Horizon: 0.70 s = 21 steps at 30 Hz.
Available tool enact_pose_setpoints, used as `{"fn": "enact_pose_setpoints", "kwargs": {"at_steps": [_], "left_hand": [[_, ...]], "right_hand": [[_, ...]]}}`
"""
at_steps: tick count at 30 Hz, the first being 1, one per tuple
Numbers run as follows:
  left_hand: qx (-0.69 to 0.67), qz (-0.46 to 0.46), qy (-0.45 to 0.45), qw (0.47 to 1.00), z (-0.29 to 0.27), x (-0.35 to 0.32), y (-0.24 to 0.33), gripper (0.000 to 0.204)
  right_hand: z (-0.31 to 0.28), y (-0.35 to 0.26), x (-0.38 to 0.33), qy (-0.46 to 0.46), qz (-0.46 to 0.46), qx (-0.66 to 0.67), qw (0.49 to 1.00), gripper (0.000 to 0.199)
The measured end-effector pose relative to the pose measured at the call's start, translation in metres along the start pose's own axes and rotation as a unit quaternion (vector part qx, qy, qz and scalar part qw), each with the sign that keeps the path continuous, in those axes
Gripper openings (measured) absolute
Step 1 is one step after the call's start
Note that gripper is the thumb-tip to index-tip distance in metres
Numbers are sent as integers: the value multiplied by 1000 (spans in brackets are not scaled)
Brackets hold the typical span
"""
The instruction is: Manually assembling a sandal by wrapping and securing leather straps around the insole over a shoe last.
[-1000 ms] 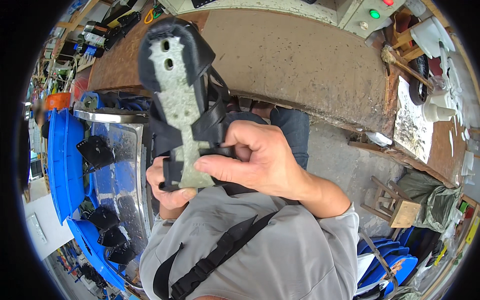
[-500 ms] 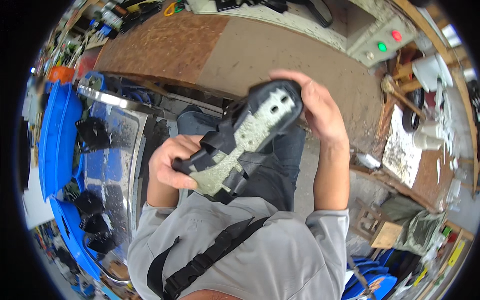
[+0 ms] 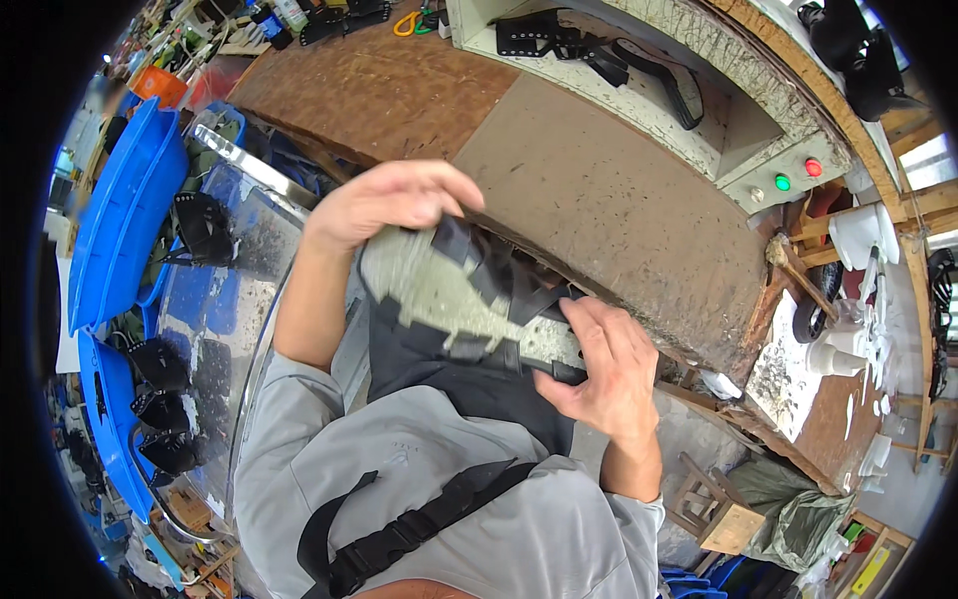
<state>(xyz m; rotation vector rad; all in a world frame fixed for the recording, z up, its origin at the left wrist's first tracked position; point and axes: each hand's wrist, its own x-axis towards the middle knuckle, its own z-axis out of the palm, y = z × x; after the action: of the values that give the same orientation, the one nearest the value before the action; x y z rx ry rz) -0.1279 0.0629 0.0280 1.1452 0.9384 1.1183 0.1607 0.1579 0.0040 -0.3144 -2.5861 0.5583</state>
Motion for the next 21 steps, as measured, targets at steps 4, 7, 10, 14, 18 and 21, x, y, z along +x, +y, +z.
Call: {"fn": "enact_pose_setpoints", "kwargs": {"at_steps": [4, 7, 10, 14, 18, 21], "left_hand": [[63, 207, 155, 964, 16, -24, -10, 62], [-12, 241, 422, 874, 22, -34, -14, 73], [188, 347, 309, 865, 47, -49, -29, 114], [363, 346, 334, 798, 70, -46, -35, 122], [408, 327, 342, 781, 65, -43, -37, 117], [397, 331, 339, 786, 65, -43, -37, 113]], "right_hand": [[4, -14, -2, 73, 2, 3, 997, 62], [18, -10, -6, 111, 4, 3, 994, 63], [27, -5, -10, 175, 11, 4, 984, 65], [41, -5, -11, 192, -2, 5, 981, 66], [50, -4, -15, 189, 5, 4, 982, 66], [54, -6, -16, 189, 3, 8, 982, 67]]}}
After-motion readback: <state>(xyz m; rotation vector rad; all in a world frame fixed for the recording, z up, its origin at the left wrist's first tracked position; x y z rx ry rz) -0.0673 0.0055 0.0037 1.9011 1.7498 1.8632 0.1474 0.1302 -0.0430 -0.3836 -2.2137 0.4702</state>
